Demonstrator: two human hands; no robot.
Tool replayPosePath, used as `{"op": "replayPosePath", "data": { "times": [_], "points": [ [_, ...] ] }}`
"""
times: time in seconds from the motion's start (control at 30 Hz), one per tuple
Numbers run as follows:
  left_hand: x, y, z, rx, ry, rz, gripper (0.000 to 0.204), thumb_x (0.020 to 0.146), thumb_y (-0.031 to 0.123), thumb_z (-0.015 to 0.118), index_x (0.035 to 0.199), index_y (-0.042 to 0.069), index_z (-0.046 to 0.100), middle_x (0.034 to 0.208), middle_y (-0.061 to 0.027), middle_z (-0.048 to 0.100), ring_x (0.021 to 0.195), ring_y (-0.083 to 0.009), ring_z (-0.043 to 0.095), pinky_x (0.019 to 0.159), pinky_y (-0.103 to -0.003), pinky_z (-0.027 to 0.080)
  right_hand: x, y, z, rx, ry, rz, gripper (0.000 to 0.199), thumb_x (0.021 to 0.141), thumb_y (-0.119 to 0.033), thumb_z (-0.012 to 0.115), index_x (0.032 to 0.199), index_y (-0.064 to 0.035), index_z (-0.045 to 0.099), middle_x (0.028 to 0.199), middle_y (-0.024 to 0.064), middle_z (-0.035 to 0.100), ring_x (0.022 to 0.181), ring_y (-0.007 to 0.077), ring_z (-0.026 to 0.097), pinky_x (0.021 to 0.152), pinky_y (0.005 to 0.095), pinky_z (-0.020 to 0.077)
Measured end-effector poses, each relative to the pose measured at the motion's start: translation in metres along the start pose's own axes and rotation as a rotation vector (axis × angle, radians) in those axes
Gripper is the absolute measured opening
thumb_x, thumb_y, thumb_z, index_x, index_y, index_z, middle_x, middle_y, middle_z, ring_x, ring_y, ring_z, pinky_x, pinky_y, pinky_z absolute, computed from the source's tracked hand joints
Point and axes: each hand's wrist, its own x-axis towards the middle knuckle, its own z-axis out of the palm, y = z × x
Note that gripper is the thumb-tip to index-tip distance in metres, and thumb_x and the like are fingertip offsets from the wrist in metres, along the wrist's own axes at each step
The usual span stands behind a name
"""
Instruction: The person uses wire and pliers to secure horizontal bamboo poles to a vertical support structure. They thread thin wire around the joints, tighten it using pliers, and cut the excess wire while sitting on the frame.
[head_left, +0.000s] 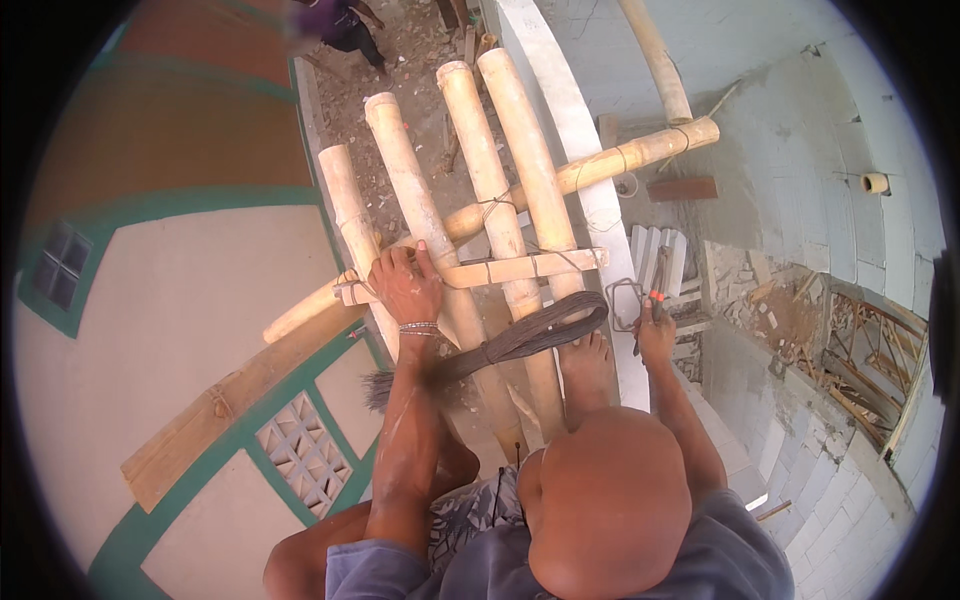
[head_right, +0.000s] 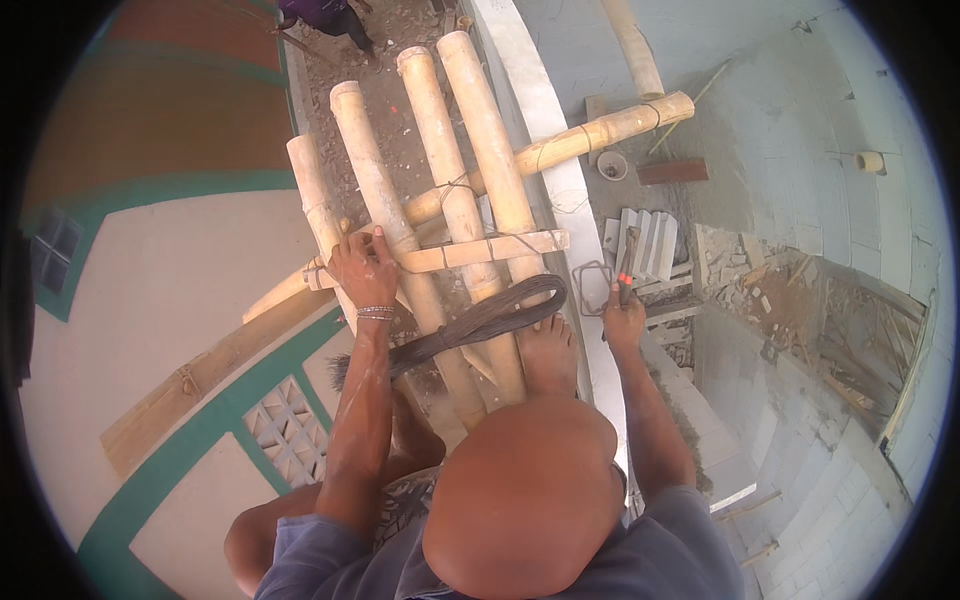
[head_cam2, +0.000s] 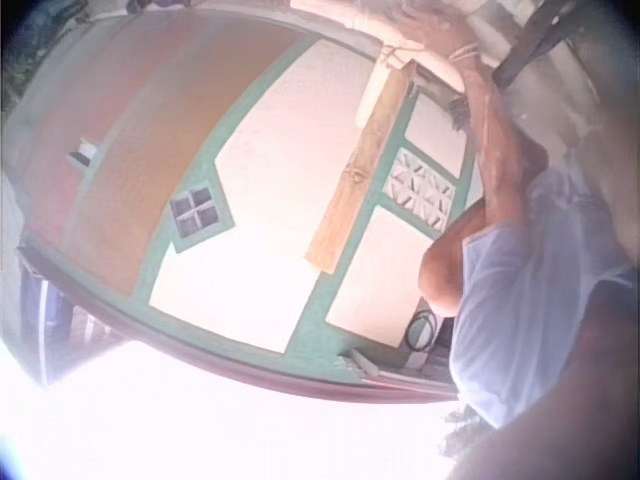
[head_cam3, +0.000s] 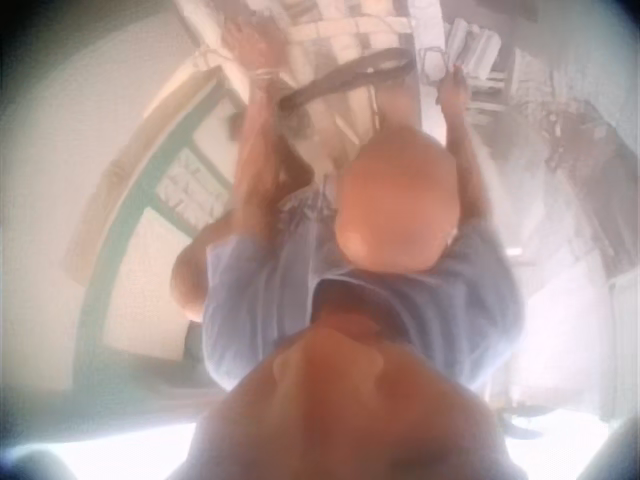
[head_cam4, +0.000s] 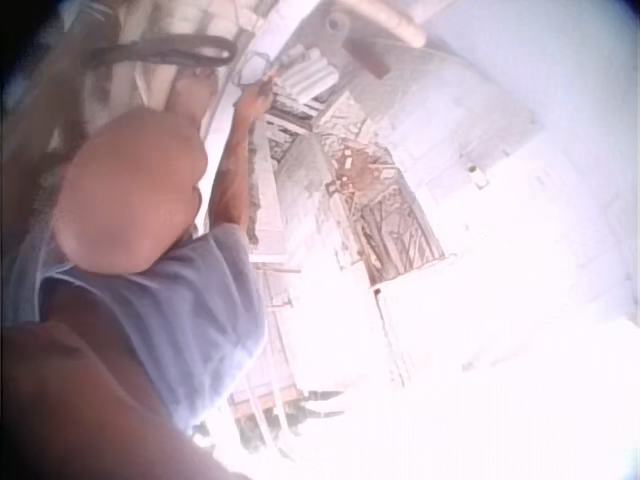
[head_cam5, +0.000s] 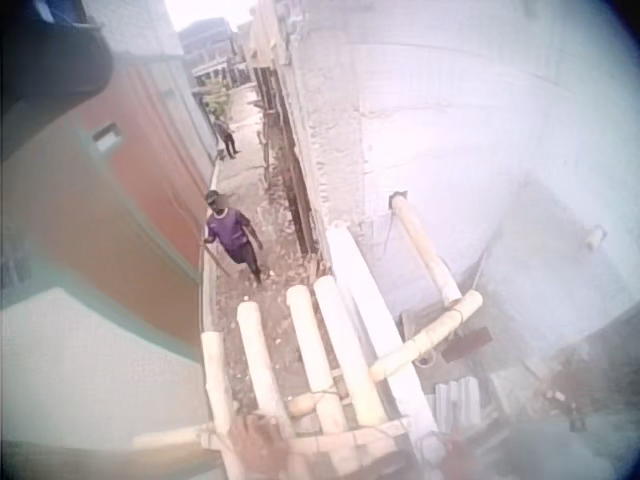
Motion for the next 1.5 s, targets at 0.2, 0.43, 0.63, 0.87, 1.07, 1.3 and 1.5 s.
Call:
{"op": "replayPosePath", "data": {
  "times": [0.2,0.43,0.63,0.87,1.07,1.3,1.5],
  "points": [
    [-0.013,0.051,0.009,-0.233,0.011,0.183,0.049,0.092,0.025,0.075,0.130,0.000,0.058,0.145,-0.0255,0.050,0.133,-0.0442,0.048,0.109,-0.056,0.037,-0.018,-0.015,0.005,0.075,0.029,0.068,0.047,0.107,-0.038,0.061,0.082,0.0008,0.065,0.063,0.0069,0.063,0.055,0.0142,0.061,0.051,0.0324,0.0476],
    [-0.006,0.047,0.019,-0.235,0.047,0.069,0.065,0.089,0.026,0.078,0.139,-0.004,0.050,0.153,-0.0290,0.042,0.140,-0.0464,0.042,0.115,-0.059,0.033,-0.019,0.009,-0.006,0.010,0.097,-0.055,0.041,0.107,-0.037,0.060,0.093,0.0013,0.065,0.071,0.0083,0.064,0.058,0.0161,0.063,0.053,0.0337,0.0496],
    [0.049,-0.004,0.026,-0.319,-0.038,-0.236,0.084,0.089,0.037,0.081,0.146,-0.010,0.040,0.144,-0.0344,0.051,0.130,-0.0459,0.055,0.112,-0.049,0.044,-0.031,0.023,-0.012,0.101,0.022,0.054,0.039,0.107,-0.036,0.060,0.101,0.0021,0.064,0.070,0.0077,0.064,0.058,0.0164,0.063,0.053,0.0341,0.0497],
    [0.125,-0.007,0.057,-0.796,-0.504,-0.599,0.086,0.074,0.045,0.092,0.128,-0.012,0.060,0.107,-0.0231,0.074,0.088,-0.0322,0.075,0.083,-0.042,0.060,-0.046,0.022,-0.005,0.117,0.007,0.072,0.035,0.108,-0.033,0.061,0.099,0.0007,0.064,0.070,0.0053,0.062,0.056,0.0137,0.060,0.052,0.0322,0.0487],
    [0.129,-0.031,0.094,-0.626,-0.350,-0.500,0.069,0.073,0.037,0.089,0.115,-0.013,0.068,0.100,-0.0202,0.074,0.080,-0.0262,0.072,0.074,-0.040,0.059,-0.048,0.000,-0.006,-0.016,0.010,-0.027,0.040,0.106,-0.037,0.061,0.109,0.0025,0.064,0.072,0.0152,0.066,0.064,0.0298,0.067,0.060,0.0437,0.0516],
    [0.088,0.002,0.064,-0.257,-0.090,-0.270,0.088,0.088,0.054,0.080,0.138,-0.013,0.052,0.137,-0.0308,0.059,0.128,-0.0440,0.058,0.110,-0.049,0.045,-0.041,-0.013,-0.015,-0.414,0.053,-0.103,0.054,0.096,-0.047,0.073,0.101,0.0046,0.056,0.091,0.0303,0.066,0.090,0.0522,0.066,0.079,0.0562,0.0509],
    [-0.019,0.045,-0.027,-0.488,-0.367,0.639,0.091,0.086,0.049,0.082,0.149,-0.002,0.039,0.144,-0.0266,0.047,0.133,-0.0475,0.047,0.112,-0.056,0.039,-0.033,-0.034,0.006,-0.387,0.157,-0.259,0.049,0.088,-0.032,0.081,0.108,0.0054,0.056,0.102,0.0279,0.062,0.104,0.0494,0.061,0.087,0.0552,0.0500]
  ]
}}
